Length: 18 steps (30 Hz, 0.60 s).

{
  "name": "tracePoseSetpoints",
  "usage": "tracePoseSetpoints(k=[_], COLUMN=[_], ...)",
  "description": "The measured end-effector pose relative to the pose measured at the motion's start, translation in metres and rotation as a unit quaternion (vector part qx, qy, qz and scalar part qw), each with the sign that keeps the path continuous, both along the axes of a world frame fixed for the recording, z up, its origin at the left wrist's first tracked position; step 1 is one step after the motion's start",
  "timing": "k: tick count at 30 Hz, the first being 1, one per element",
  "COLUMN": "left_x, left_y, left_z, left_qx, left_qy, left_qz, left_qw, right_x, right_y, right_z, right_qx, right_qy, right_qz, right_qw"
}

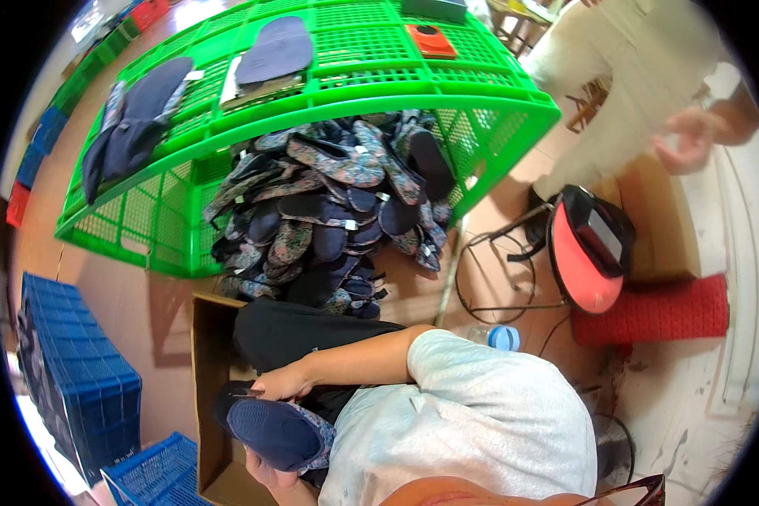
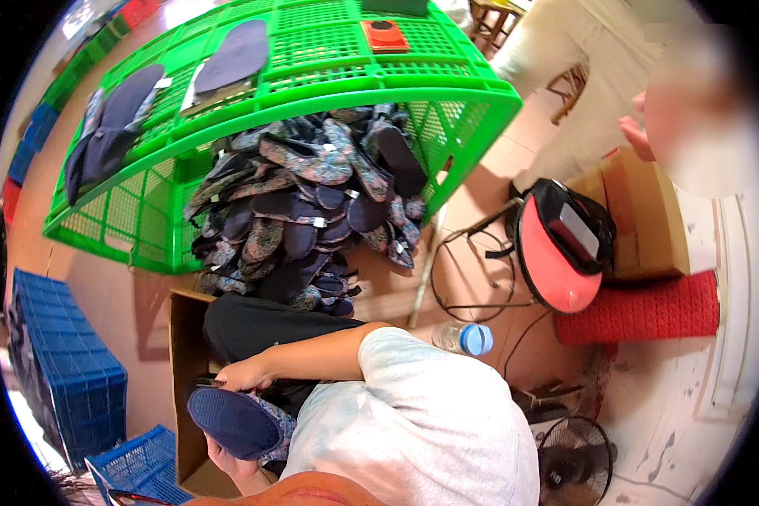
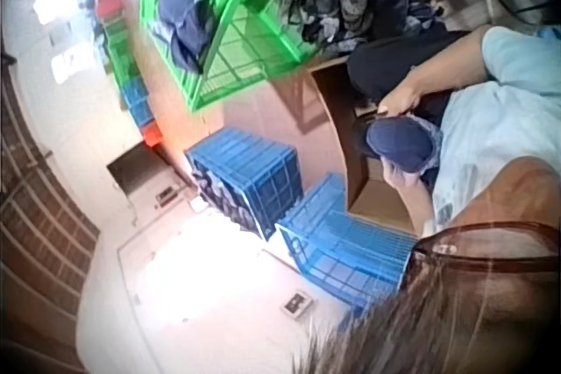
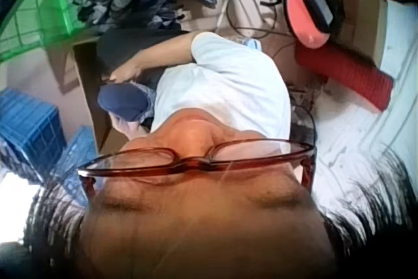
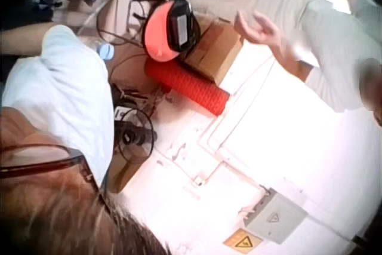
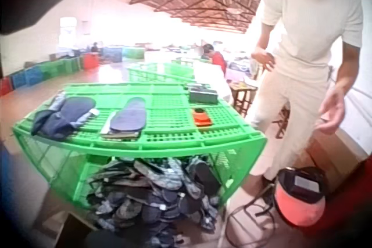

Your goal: The person sits on the floor and uses scissors to trim loose threads and fabric edges from floral-patterned slippers. They pick up slippers from a green crate, trim them, and place them into a cardboard box.

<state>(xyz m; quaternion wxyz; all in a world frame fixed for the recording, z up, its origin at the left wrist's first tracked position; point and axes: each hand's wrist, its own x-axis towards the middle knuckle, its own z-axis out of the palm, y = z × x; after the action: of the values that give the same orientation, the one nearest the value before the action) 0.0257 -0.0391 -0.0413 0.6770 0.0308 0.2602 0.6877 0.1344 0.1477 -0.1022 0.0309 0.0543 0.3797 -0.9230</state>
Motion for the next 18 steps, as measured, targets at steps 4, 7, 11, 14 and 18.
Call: tracePoseSetpoints(k=[4, 7, 11, 14, 18], left_x=[-0.004, 0.005, 0.011, 0.014, 0.015], left_y=[-0.015, -0.006, 0.003, 0.005, 0.005], left_z=[0.001, 0.024, 0.046, 0.055, 0.043], left_qx=[-0.008, -0.048, -0.122, -0.135, -0.15], left_qy=[0.054, 0.05, 0.069, 0.108, 0.117], left_qz=[0.026, 0.069, 0.11, 0.112, 0.147], left_qw=[0.998, 0.995, 0.984, 0.979, 0.971], right_x=[0.002, 0.0, -0.001, 0.005, 0.002], right_y=[-0.003, -0.001, -0.001, -0.002, -0.012], right_z=[0.014, 0.008, 0.013, 0.031, 0.042], right_qx=[0.015, 0.049, 0.076, 0.101, 0.131], right_qy=[0.005, -0.004, -0.017, -0.049, -0.055], right_qz=[-0.005, -0.013, -0.004, -0.012, -0.025], right_qw=[1.0, 0.999, 0.997, 0.994, 0.989])
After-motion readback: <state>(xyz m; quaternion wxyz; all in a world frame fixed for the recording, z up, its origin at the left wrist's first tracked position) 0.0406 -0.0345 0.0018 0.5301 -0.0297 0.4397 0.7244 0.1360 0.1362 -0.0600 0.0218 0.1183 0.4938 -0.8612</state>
